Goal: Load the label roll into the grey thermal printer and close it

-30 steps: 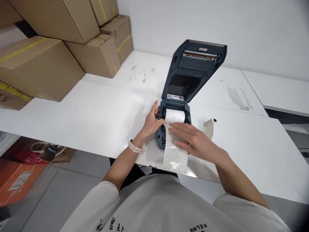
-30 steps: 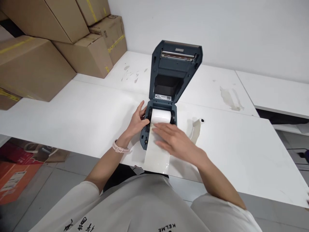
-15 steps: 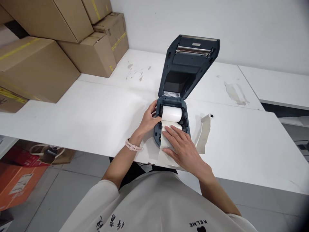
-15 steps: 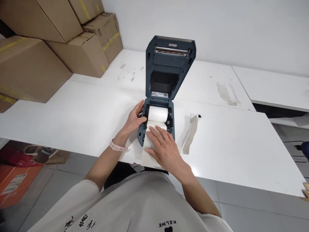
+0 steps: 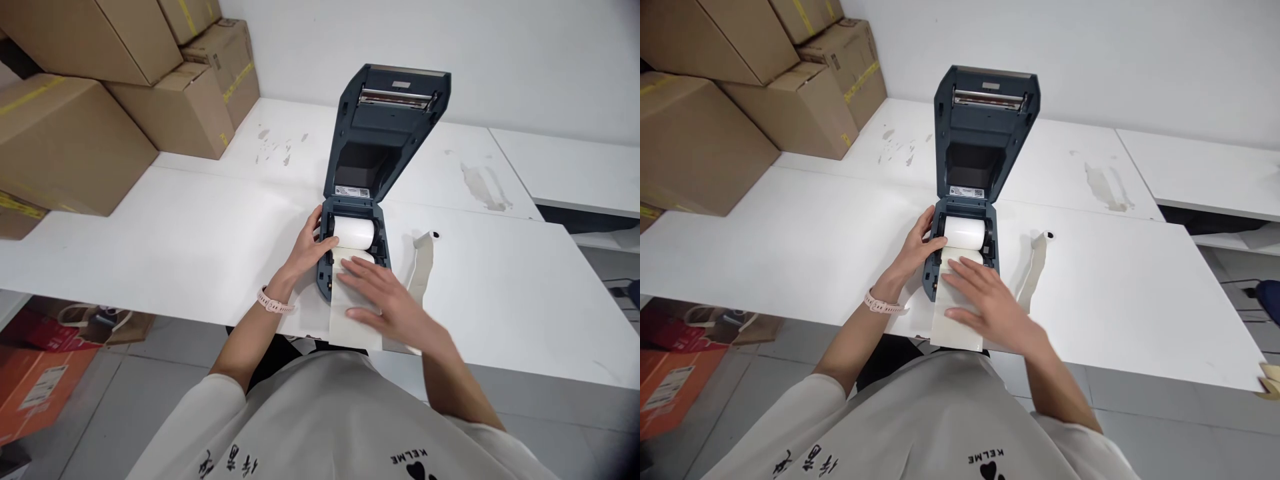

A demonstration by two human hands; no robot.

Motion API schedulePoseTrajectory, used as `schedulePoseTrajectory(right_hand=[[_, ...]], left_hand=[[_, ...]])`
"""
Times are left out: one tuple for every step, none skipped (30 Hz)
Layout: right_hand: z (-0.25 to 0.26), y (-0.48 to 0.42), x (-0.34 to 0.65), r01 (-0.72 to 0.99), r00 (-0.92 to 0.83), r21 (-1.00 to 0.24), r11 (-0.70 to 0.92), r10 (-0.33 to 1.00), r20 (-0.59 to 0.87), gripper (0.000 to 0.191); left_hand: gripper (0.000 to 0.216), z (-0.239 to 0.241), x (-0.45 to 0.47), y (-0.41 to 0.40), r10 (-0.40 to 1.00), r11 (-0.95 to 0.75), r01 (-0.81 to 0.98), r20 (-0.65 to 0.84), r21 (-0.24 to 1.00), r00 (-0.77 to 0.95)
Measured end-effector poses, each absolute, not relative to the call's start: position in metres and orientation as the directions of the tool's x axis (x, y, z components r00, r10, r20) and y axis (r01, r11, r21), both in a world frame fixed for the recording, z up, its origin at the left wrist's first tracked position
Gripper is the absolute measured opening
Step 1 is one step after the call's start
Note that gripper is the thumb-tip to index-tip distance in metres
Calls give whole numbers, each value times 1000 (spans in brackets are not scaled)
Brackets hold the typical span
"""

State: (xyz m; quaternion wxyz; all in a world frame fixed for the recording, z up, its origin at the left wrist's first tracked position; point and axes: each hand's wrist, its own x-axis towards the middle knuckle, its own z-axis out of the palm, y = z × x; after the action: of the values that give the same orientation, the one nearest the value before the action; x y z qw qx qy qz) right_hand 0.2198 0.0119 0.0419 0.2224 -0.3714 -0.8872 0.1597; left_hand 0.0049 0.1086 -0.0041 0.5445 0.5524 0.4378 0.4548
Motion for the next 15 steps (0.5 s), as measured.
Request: schedulePoseTrajectory(right_hand=[[49, 23, 228, 539, -602, -501, 678, 725, 334, 55], [58, 39, 236, 498, -545, -544, 675, 732, 410, 53], [68, 58, 244, 485, -417, -565, 667, 745, 521, 53], [79, 80, 250, 513, -242, -564, 646, 740, 627, 54], [92, 105, 254, 529, -87, -593, 607, 734, 674, 57], [106, 130, 257, 505, 51, -670, 544, 756, 653, 62], [120, 155, 257, 446, 142, -760, 473, 801, 582, 67], [134, 177, 256, 354, 188, -842, 408, 851, 491, 69], [146, 195, 254, 241, 163, -902, 358, 902, 401, 70], [156, 207, 250, 170, 108, -933, 316, 935, 337, 72], [163, 213, 246, 130, 65, -947, 293, 951, 303, 75], [168, 213, 242, 126, 37, -947, 294, 953, 300, 79], [168, 206, 239, 147, 27, -938, 315, 946, 322, 81], [165, 194, 236, 176, 31, -921, 347, 933, 357, 83], [159, 177, 234, 199, 33, -902, 383, 917, 397, 84]], left_hand=[[87, -4, 5, 108, 979, -3, -22, 7, 1000, 204], [86, -3, 6, 107, 981, 21, -35, -13, 999, 195], [84, -3, 6, 107, 983, 47, -53, -37, 998, 180], [81, -2, 7, 107, 985, 74, -74, -62, 995, 158], [77, -2, 6, 108, 987, 100, -98, -86, 990, 134], [74, -1, 6, 109, 988, 120, -125, -107, 985, 112], [72, -1, 5, 110, 988, 136, -152, -122, 979, 94], [71, 0, 5, 111, 988, 147, -178, -135, 973, 79], [69, 0, 4, 112, 987, 156, -203, -145, 967, 67], [68, 1, 3, 113, 986, 164, -224, -156, 961, 55], [66, 1, 2, 114, 985, 172, -242, -166, 955, 47], [64, 1, 1, 115, 983, 183, -259, -178, 949, 44], [62, 0, 1, 115, 981, 194, -275, -189, 942, 43], [61, 0, 1, 116, 979, 202, -292, -198, 935, 44], [60, 0, 1, 116, 978, 209, -308, -205, 928, 44]])
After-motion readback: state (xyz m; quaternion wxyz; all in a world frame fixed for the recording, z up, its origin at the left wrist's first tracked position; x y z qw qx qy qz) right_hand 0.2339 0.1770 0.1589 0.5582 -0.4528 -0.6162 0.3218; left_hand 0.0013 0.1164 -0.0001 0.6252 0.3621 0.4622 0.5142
